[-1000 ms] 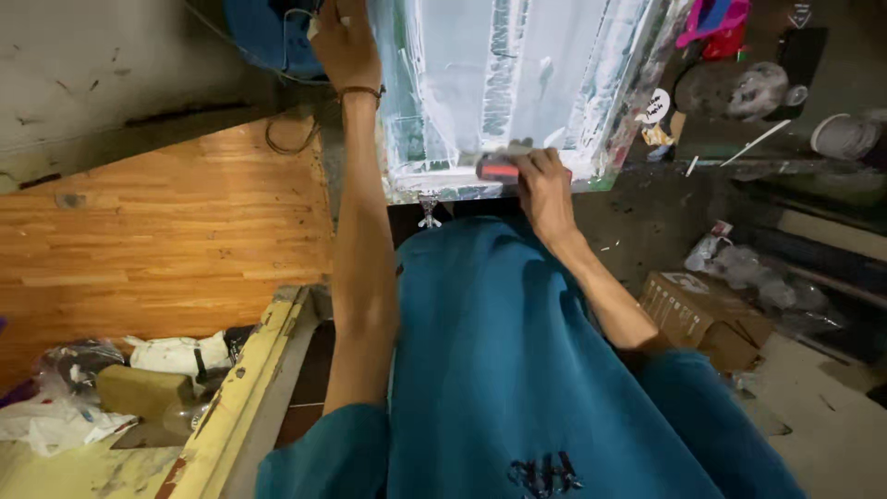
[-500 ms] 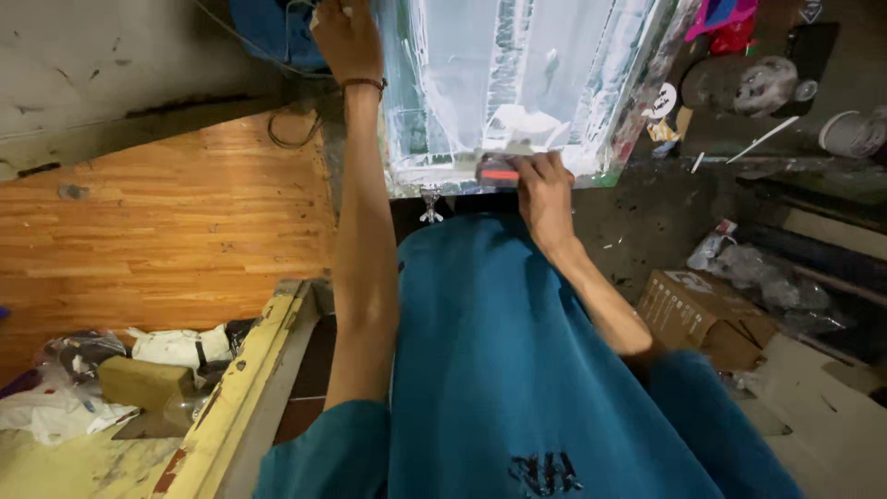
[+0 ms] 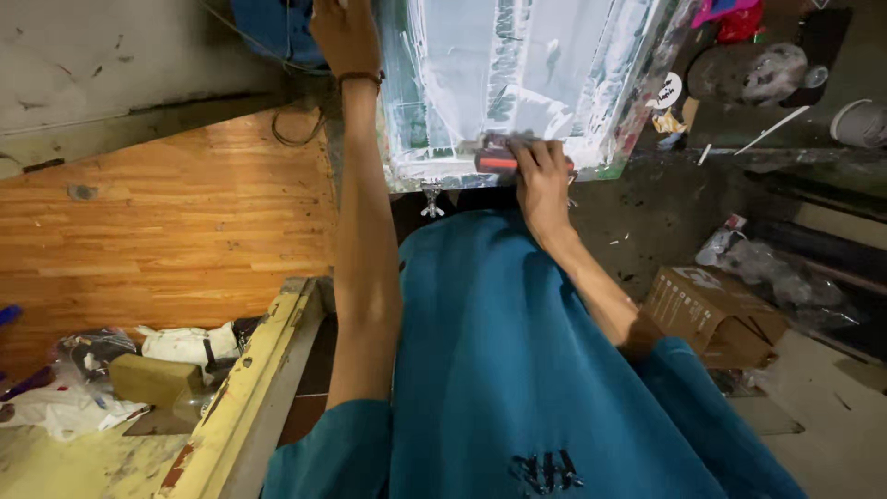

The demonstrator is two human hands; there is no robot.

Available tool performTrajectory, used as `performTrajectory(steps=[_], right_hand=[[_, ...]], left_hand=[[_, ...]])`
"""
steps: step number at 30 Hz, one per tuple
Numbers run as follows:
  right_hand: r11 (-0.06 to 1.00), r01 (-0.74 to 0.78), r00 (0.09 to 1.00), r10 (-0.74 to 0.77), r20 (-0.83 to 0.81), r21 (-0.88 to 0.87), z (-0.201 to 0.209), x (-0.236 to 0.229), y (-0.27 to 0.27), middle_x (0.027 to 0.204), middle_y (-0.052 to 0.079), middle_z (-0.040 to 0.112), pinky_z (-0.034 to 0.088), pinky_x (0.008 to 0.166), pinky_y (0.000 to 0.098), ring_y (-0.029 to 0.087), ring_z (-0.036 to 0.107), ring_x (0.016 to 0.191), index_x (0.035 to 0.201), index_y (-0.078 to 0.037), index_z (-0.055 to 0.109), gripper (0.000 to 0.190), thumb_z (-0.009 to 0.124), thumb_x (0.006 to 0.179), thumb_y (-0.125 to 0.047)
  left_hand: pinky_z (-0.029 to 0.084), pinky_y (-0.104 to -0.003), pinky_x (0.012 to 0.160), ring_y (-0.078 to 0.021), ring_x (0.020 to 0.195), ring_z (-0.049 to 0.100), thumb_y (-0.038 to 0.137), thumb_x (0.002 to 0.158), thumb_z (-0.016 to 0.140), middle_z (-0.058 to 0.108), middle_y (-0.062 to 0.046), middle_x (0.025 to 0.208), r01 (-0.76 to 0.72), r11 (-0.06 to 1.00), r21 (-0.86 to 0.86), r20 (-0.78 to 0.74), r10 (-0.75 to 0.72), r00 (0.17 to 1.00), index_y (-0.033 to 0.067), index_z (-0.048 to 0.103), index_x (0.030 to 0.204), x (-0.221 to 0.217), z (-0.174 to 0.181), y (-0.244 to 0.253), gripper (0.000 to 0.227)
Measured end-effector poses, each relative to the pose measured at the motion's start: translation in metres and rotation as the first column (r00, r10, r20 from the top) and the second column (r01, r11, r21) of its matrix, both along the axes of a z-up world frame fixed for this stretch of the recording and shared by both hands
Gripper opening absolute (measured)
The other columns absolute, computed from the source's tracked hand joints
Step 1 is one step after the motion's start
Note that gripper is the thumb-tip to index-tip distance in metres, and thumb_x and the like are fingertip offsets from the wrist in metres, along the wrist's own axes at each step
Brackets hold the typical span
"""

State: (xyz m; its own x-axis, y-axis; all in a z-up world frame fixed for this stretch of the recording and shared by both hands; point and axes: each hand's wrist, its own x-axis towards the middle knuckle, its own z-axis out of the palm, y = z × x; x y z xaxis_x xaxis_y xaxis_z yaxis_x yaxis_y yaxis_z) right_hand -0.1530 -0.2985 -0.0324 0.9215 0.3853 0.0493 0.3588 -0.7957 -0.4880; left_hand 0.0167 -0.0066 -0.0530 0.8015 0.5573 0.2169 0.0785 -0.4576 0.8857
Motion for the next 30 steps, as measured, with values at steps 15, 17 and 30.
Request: performTrajectory(steps=[15,17,30], right_hand=[[0.989,0.061,0.995,-0.05,0.085,-0.135,-0.013,0.017,0.001,0.117,0.023,0.056,0.043,0.079,0.0526,0.042,0.051,0.103,0.138,0.001,0.059,0.084,0.068,0.055,0.009],[0.996,0.05,0.997,-0.045,0.063,-0.076,-0.003,0.004,0.005,0.114,0.021,0.06,0.044,0.076,0.051,0.04,0.05,0.098,0.132,0.002,0.062,0.066,0.062,0.067,0.012],[0.962,0.258,0.962,-0.265,0.073,0.089,0.032,0.027,-0.021,0.095,0.021,0.056,0.038,0.071,0.0496,0.041,0.048,0.091,0.123,0.0,0.068,0.06,0.052,0.067,0.015]], left_hand=[[0.03,-0.044,0.058,-0.0303,0.06,0.047,0.034,0.099,0.042,0.049,-0.005,0.067,-0.006,0.984,0.18,-0.007,0.008,1.0,0.0137,0.046,0.075,-0.003,0.005,0.001,0.031],[0.026,-0.042,0.057,-0.024,0.056,0.04,0.031,0.096,0.044,0.044,-0.007,0.065,-0.013,0.995,0.101,-0.037,0.017,0.999,0.0128,0.046,0.075,-0.004,0.006,0.001,0.028],[0.042,-0.035,0.045,-0.0256,0.06,0.054,-0.005,0.083,0.055,0.053,-0.005,0.076,0.013,0.646,0.763,-0.004,-0.016,1.0,0.014,0.046,0.087,0.001,-0.004,0.009,0.022]])
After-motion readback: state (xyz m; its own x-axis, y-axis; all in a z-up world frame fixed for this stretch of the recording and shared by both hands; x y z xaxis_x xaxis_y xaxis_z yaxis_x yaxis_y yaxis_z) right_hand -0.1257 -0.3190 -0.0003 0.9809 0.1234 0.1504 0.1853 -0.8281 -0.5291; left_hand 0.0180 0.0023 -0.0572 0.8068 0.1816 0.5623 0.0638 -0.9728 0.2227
